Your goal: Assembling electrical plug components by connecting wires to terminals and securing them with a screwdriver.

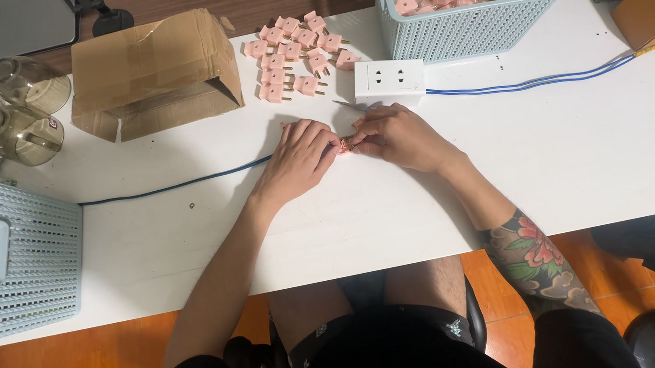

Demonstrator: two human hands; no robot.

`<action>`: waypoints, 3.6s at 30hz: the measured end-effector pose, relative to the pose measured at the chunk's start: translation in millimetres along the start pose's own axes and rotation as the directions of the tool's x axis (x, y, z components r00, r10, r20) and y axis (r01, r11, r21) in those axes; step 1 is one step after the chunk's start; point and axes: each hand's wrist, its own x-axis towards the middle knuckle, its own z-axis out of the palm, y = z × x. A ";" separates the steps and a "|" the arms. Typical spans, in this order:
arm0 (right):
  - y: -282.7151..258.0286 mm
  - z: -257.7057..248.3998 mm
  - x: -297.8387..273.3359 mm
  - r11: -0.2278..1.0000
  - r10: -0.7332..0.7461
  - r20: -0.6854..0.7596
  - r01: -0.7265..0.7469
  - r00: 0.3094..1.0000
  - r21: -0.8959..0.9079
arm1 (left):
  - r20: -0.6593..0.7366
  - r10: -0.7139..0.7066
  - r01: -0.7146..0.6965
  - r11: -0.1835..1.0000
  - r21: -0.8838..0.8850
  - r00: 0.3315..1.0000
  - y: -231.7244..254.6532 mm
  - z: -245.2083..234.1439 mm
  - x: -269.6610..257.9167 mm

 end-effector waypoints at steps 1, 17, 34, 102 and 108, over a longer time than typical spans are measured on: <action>1.6 0.9 0.1 1.000 0.000 0.000 0.000 1.000 0.000 | 0.000 0.000 0.000 1.000 0.000 1.000 -0.4 0.7 -0.2; 2.9 9.4 2.9 0.998 0.017 -0.018 -0.016 1.000 0.059 | -0.018 0.001 -0.001 1.000 -0.005 1.000 -0.9 0.0 0.5; 5.2 17.1 1.8 0.991 0.020 -0.033 -0.015 0.999 0.131 | -0.026 -0.001 0.001 1.000 -0.023 1.000 -0.9 0.9 -0.6; -8.9 -3.2 -1.2 0.992 -0.083 0.002 0.083 0.997 -0.095 | -0.193 0.161 -0.173 0.984 -0.047 0.968 -6.1 -5.9 -1.8; -13.2 -9.2 -3.6 0.982 -0.115 -0.004 0.113 0.993 -0.152 | -0.241 0.188 -0.209 0.976 -0.066 0.952 -4.3 -6.5 -2.0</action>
